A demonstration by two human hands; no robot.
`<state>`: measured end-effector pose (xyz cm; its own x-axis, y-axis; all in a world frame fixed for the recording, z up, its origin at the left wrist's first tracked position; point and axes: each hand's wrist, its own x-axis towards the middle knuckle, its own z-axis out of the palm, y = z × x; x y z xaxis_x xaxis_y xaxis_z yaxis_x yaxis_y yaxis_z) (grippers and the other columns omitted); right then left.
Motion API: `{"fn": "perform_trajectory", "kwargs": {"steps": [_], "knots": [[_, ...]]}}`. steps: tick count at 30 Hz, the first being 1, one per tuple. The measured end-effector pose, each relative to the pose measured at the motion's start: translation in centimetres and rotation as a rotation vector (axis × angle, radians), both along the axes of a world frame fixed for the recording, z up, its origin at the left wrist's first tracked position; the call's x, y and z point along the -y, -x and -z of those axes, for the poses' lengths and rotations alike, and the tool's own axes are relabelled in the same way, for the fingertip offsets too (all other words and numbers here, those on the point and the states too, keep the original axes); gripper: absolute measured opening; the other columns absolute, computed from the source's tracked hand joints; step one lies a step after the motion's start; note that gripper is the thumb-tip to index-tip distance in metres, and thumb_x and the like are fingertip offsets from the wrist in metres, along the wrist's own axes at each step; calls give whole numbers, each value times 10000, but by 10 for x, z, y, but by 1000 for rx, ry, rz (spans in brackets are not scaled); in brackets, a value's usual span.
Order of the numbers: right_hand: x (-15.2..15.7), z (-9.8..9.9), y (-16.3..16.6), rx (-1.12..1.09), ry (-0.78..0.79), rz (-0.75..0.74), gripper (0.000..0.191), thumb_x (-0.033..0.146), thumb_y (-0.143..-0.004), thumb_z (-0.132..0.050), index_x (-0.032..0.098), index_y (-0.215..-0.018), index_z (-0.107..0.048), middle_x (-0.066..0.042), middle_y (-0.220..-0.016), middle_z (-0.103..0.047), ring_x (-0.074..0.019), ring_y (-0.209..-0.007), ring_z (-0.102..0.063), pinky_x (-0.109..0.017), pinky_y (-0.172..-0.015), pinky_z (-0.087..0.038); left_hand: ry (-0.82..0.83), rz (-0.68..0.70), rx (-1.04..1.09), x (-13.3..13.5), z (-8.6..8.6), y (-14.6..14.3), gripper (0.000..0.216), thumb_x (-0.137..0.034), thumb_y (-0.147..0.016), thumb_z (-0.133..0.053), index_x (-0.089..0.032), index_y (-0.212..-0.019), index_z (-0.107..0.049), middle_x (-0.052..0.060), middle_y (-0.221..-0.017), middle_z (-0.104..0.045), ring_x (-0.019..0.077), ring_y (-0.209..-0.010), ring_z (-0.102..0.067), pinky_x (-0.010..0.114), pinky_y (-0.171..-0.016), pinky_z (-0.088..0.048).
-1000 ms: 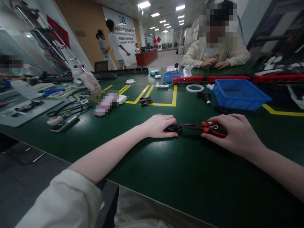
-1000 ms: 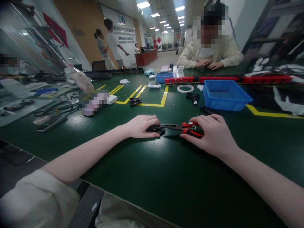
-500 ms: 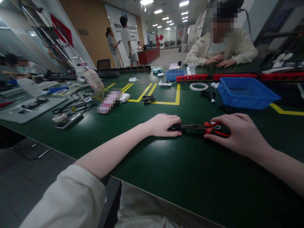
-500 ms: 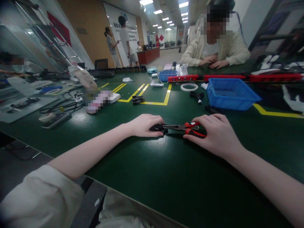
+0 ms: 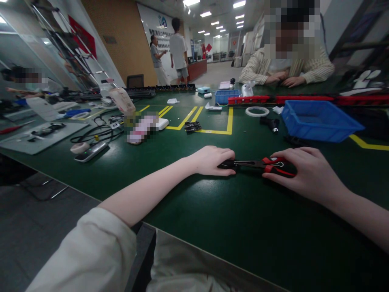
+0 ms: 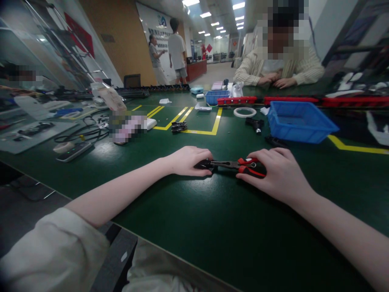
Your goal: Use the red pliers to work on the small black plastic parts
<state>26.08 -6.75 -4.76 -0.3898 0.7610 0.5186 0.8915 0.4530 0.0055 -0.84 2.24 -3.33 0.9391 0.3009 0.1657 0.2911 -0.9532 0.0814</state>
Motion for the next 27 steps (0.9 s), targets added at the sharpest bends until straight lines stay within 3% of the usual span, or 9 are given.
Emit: {"fn": "perform_trajectory", "kwargs": {"steps": [10,17,23,27], "knots": [[1,-3,3,35,-21,-8,555,692,-808,-429,177,-898,-613,-79,-796,-688,-256,-759,-613,-456,-851,-398,-26,10,-20,2,0,-1,320,-466,-901,-501,-165,-1008,-509,43,-935,-649,171,-772,-623,263,-657,-405],[4,-6,3,61,-100,-51,451,637,-802,-500,211,-935,-568,-104,-867,-667,-295,-855,-622,-535,-920,-382,51,-59,-29,7,-2,-3,354,-491,-901,-473,-162,-1031,-485,13,-793,-638,151,-613,-574,234,-514,-350],[2,-7,-2,89,-155,-54,458,626,-794,-517,197,-940,-582,-138,-924,-659,-324,-951,-605,-555,-971,-358,55,-105,-43,10,-4,-6,359,-518,-897,-448,-165,-913,-509,7,-709,-615,143,-558,-546,223,-482,-322],[0,-7,-4,67,-114,-43,490,665,-762,-531,211,-933,-600,-101,-929,-678,-302,-967,-607,-550,-998,-338,15,-100,-53,10,-5,-7,382,-541,-895,-430,-169,-876,-518,7,-671,-606,147,-538,-544,235,-488,-318]]}}
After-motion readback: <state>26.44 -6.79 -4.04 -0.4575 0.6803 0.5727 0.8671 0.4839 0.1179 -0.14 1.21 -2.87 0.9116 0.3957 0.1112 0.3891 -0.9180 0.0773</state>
